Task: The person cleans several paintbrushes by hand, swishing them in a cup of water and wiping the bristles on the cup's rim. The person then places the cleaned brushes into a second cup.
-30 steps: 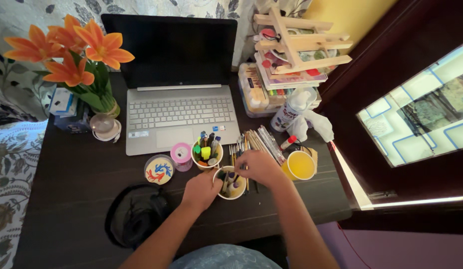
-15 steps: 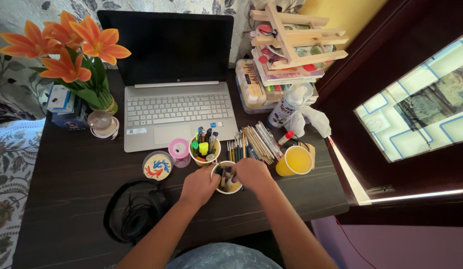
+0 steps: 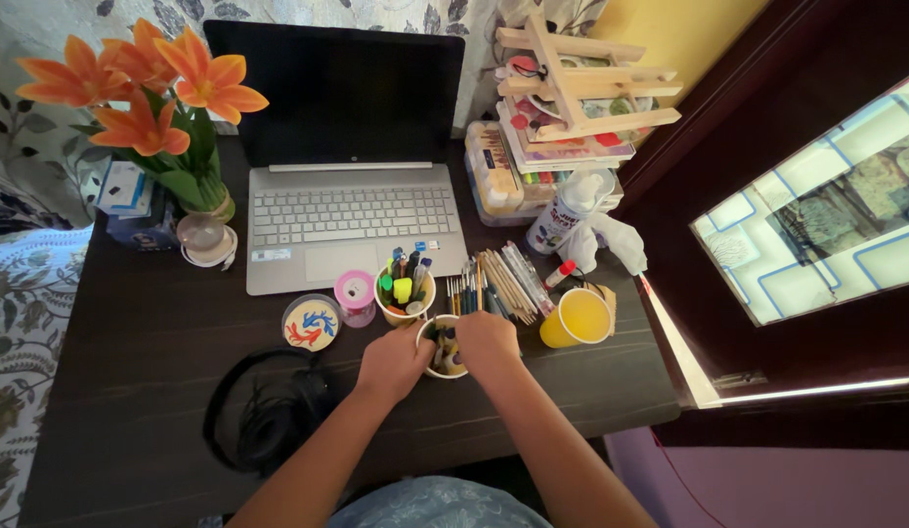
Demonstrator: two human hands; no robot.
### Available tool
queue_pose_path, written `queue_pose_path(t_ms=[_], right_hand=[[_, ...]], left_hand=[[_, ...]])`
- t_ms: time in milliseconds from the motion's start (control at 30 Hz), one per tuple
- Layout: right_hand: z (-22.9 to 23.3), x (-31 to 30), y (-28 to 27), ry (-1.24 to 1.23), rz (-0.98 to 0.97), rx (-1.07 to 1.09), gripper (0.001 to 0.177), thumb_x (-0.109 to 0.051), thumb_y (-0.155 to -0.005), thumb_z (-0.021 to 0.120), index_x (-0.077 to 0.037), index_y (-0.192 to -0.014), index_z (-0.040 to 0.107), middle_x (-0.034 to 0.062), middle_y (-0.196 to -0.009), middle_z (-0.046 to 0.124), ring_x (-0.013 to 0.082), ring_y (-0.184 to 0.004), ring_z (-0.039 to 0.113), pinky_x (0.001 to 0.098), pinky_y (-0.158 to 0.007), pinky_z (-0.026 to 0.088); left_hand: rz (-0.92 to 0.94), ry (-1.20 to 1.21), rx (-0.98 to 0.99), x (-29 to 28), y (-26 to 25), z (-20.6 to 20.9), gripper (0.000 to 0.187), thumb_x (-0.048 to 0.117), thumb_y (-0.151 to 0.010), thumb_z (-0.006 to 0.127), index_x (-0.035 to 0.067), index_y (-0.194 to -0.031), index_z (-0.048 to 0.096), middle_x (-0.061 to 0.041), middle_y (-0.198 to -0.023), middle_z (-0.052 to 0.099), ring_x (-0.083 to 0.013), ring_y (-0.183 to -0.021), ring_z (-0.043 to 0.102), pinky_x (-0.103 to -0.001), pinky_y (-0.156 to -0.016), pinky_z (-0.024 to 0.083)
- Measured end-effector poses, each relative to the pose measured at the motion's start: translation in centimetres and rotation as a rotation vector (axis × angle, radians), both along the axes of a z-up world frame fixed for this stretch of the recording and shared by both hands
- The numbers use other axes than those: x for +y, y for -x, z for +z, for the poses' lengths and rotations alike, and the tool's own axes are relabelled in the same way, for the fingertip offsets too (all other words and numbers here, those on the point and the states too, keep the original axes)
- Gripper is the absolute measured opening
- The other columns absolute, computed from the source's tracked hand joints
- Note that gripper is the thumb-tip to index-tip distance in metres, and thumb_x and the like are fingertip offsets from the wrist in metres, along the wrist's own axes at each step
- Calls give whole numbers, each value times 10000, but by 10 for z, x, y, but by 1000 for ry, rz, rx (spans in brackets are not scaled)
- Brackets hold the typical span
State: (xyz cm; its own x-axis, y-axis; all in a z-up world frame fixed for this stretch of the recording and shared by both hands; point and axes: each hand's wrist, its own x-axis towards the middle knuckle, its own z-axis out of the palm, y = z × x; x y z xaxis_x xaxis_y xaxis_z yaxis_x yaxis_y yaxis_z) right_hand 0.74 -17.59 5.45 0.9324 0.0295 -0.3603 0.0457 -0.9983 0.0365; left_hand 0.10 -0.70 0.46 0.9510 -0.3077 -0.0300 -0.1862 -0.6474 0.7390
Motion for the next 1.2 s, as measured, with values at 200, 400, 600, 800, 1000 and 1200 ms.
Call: queue_pose_path(t_ms=[200,400,600,800,1000,1200], right_hand=[[5,2,1,14,24,32,319,-314,-767,878,-95,-979,784,117,-953,769,300,-937,750,413,-769,598],[18,-4,2,-13,-30,53,384,-368,-767,881,-79,-997,777,136,-976,762,313,-947,743,425,-786,592],[12,-15,-4,40,13,-34,164,-212,-926,675,-107,-962,796,141,-971,778,318,-938,763,451,-799,604],[32,-30,-15,-63,-70,-34,158,-227,-922,656,-161,-958,795,149,-977,760,344,-942,738,492,-800,579],[55,-68,-29,-739,-242,-67,143,-169,-806,785,-127,-942,788,64,-827,793,181,-691,727,334,-644,588],[53,-85,-46,-982,-414,-192,159,-100,-828,804,-33,-961,747,55,-818,749,71,-691,688,272,-599,519]], left_hand=[[-1,25,-34,0,2,1,347,353,-921,446,134,-1060,676,-174,-998,724,-417,-937,673,-538,-807,526],[28,15,18,-1,3,5,360,358,-920,457,160,-1124,679,-195,-955,722,-430,-906,677,-547,-799,530],[16,38,-33,-2,2,0,350,343,-908,471,142,-1109,675,-187,-1001,715,-431,-903,674,-546,-788,529],[20,10,16,-1,2,-1,358,354,-913,466,156,-1124,676,-187,-980,723,-420,-911,681,-531,-813,534],[27,22,13,-1,2,-1,366,340,-901,466,148,-1133,673,-191,-990,719,-427,-897,679,-538,-800,532],[12,22,22,1,-1,-3,383,354,-902,483,153,-1165,674,-192,-989,725,-418,-921,682,-537,-820,528]])
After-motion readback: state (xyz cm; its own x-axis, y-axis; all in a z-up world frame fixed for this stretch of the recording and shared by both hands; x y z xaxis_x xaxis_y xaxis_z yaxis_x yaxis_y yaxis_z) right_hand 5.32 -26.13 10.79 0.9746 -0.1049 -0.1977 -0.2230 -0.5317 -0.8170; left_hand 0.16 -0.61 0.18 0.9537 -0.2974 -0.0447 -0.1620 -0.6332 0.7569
